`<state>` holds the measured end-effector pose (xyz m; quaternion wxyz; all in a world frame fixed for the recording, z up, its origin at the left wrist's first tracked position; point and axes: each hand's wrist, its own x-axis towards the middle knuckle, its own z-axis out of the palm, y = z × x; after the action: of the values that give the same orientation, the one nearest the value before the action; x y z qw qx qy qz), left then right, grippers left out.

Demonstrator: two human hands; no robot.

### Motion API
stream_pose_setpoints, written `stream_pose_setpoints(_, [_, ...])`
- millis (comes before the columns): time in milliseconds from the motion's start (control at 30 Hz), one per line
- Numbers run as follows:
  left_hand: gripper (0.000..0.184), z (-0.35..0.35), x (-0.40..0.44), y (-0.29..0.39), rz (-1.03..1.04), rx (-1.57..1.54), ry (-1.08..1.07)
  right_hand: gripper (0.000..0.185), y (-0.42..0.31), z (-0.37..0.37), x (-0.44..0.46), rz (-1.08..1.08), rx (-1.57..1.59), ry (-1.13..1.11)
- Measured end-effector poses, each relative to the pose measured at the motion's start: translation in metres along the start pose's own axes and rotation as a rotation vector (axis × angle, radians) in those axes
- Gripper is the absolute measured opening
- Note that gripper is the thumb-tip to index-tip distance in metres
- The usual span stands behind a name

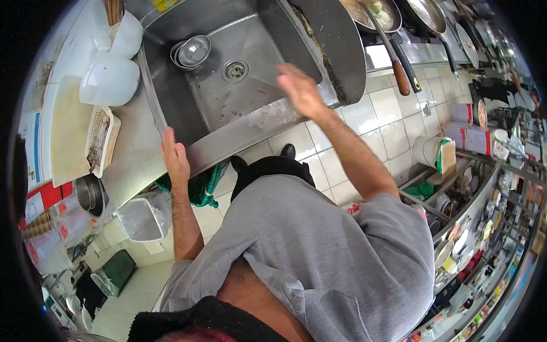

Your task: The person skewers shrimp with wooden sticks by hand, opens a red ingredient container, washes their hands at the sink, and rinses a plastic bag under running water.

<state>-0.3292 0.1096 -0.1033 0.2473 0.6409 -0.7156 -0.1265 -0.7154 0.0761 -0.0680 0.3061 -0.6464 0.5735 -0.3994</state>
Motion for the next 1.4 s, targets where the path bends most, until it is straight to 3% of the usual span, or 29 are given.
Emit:
stream_pose_setpoints(67, [0.047,0.005,0.0,0.028,0.102,-0.282,-0.042,0.059,0.029,-0.013,-0.015,0.085,-0.09,0.052])
stream_pose_setpoints(133, [0.039,0.013,0.006,0.057,0.057,-0.442,-0.07,0.063,0.039,-0.008,-0.039,0.156,-0.331,0.035])
stream_pose_setpoints(167, [0.038,0.022,0.009,0.067,0.017,-0.522,-0.078,0.063,0.04,0.009,-0.049,0.072,-0.544,-0.034])
stream_pose_setpoints(233, [0.037,0.033,0.018,0.086,-0.013,-0.598,-0.087,0.061,0.018,0.039,-0.06,-0.036,-0.621,-0.07])
stream_pose_setpoints(333, [0.041,0.032,0.021,0.101,-0.154,-0.876,-0.159,0.055,-0.013,0.077,-0.068,-0.184,-0.483,-0.19])
stream_pose_setpoints(400, [0.036,0.035,0.017,0.091,-0.172,-1.24,-0.066,0.048,-0.024,0.061,-0.063,-0.167,-0.328,-0.089])
stream_pose_setpoints(433, [0.036,0.026,0.009,0.081,-0.173,-1.243,-0.061,0.042,-0.028,0.051,-0.059,-0.152,-0.162,0.003])
stream_pose_setpoints(467, [0.034,0.009,-0.006,0.065,-0.118,-1.386,-0.022,0.036,-0.026,0.037,-0.057,0.008,-0.2,0.111])
stream_pose_setpoints(500, [0.032,-0.008,-0.021,0.047,-0.059,-1.527,0.018,0.031,-0.018,0.022,-0.058,0.022,-0.387,0.216])
stream_pose_setpoints(533, [0.028,-0.016,-0.039,0.022,-0.212,-1.586,0.185,0.026,-0.009,0.006,-0.06,0.056,-0.57,0.321])
stream_pose_setpoints(600, [0.027,-0.036,-0.062,-0.009,-0.408,-1.667,0.472,0.025,0.015,0.006,-0.066,0.135,-0.642,0.356])
stream_pose_setpoints(667, [0.026,-0.032,-0.087,-0.053,-0.52,-1.829,0.574,0.025,0.019,0.016,-0.062,0.233,-0.604,0.299])
stream_pose_setpoints(733, [0.023,-0.014,-0.092,-0.056,-0.756,-1.795,0.7,0.024,0.008,0.046,-0.055,0.196,-0.549,0.279])
stream_pose_setpoints(800, [0.021,0.006,-0.092,-0.05,-0.882,-1.841,0.665,0.023,-0.009,0.08,-0.052,0.159,-0.581,0.222])
stream_pose_setpoints(867, [0.021,0.026,-0.085,-0.044,-0.908,-1.868,0.691,0.022,-0.032,0.115,-0.055,0.098,-0.505,0.228])
stream_pose_setpoints(967, [0.022,0.045,-0.079,-0.042,-0.816,-1.966,0.673,0.023,-0.066,0.163,-0.059,0.087,-0.501,0.04])
stream_pose_setpoints(1033, [0.022,0.047,-0.078,-0.04,-0.799,-1.968,0.673,0.031,-0.081,0.184,-0.062,-0.094,-0.347,-0.127])
stream_pose_setpoints(1167, [0.024,0.049,-0.075,-0.043,-0.82,-2.011,0.779,0.033,-0.079,0.122,-0.051,-0.136,-0.393,-0.016])
stream_pose_setpoints(1267, [0.025,0.048,-0.076,-0.036,-0.808,-2.018,0.85,0.021,-0.025,0.042,-0.043,0.261,-0.616,0.065])
stream_pose_setpoints(1367, [0.027,0.046,-0.072,-0.026,-0.888,-2.048,0.919,0.025,0.0,0.044,-0.056,0.158,-0.722,0.003])
stream_pose_setpoints(1400, [0.027,0.046,-0.072,-0.025,-0.884,-2.052,0.933,0.02,-0.025,0.065,-0.059,0.071,-0.698,-0.071])
